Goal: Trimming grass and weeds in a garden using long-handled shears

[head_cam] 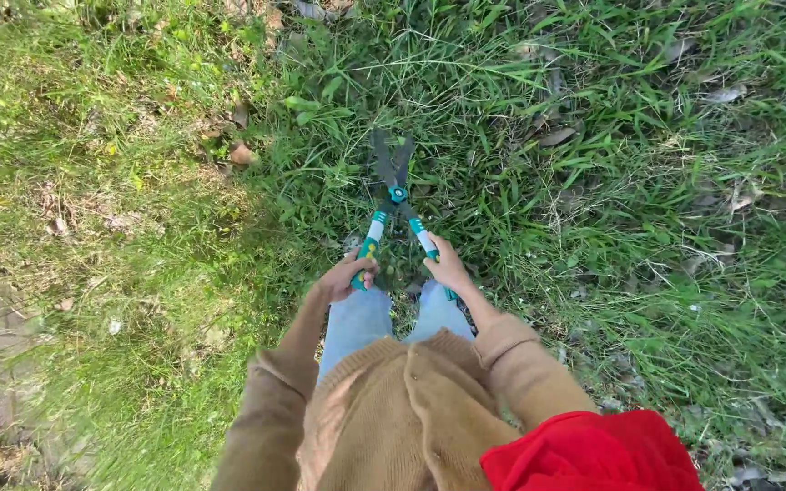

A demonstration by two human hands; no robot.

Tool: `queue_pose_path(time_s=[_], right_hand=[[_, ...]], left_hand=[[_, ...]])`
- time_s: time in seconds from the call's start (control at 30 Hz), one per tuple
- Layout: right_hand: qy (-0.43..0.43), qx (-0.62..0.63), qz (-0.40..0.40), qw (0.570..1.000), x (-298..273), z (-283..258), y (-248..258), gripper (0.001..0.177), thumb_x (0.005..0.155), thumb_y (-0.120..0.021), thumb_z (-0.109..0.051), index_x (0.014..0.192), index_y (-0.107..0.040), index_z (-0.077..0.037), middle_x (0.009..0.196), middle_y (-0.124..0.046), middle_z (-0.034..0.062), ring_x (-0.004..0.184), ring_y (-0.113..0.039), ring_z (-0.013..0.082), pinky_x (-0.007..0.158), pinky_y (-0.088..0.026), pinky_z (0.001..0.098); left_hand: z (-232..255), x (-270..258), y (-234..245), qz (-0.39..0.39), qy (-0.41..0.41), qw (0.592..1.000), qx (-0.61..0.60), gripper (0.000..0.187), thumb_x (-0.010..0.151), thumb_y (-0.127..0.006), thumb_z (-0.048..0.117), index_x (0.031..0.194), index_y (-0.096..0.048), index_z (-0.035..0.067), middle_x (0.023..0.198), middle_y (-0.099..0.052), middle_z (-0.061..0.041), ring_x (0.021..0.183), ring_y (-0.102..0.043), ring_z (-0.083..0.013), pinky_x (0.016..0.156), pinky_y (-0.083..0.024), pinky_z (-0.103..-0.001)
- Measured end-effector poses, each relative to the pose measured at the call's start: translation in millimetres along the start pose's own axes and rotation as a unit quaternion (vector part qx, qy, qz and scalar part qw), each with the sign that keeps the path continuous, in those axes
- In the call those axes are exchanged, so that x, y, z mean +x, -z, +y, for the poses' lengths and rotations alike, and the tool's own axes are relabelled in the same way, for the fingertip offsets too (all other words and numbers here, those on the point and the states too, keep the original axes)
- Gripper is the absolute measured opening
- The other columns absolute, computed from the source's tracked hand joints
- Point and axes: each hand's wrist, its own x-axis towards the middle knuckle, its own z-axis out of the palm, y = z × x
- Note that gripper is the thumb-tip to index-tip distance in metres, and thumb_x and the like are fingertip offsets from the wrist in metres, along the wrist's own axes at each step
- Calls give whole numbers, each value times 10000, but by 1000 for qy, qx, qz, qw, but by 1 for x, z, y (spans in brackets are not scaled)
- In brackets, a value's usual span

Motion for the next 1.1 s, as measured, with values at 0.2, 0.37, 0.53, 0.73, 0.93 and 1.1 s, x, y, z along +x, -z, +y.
queue_pose_path(time_s=[0.2,0.37,0.53,0.73,0.93,1.1], right_hand=[[-1,61,47,997,17,-2,36,717,1017,-647,-116,1660,-340,-30,1633,-273,350,1534,-275,552,1241,-308,636],[-2,139,90,986,63,0,52,727,1019,-644,-142,1653,-310,-18,1480,-460,347,844,-722,231,625,-653,320],[9,174,114,978,108,1,62,712,985,-661,-140,1611,-358,14,1278,-569,288,697,-696,183,489,-615,268],[-12,136,121,983,116,-20,87,682,1018,-629,-169,1612,-358,29,1298,-542,283,800,-730,193,598,-666,307],[-36,111,125,985,138,-33,109,707,1016,-669,-232,1634,-377,-47,1394,-565,289,893,-769,230,694,-676,344],[-16,138,115,984,152,-41,105,677,1068,-612,-231,1643,-328,-13,1419,-526,328,876,-754,229,681,-675,327]], left_hand=[[77,9,-71,-73,-5,997,35,750,954,-705,95,1565,-274,37,1045,-664,-257,645,-601,-100,514,-609,-274],[110,44,-126,-35,-39,998,42,625,983,-658,129,1519,-345,59,1084,-670,-279,704,-664,-154,546,-633,-289],[130,106,-145,-2,-39,999,10,458,966,-661,152,1342,-403,114,1068,-712,-265,711,-694,-184,548,-623,-283],[154,128,-161,20,-54,998,36,303,1014,-590,174,1274,-477,67,1044,-716,-251,727,-723,-189,536,-617,-262],[171,142,-173,28,-61,996,60,320,1043,-563,200,1316,-486,53,1015,-694,-220,725,-719,-184,527,-608,-245],[158,141,-182,29,-87,992,91,447,1065,-563,194,1436,-362,46,1140,-690,-236,762,-690,-164,547,-618,-256]])
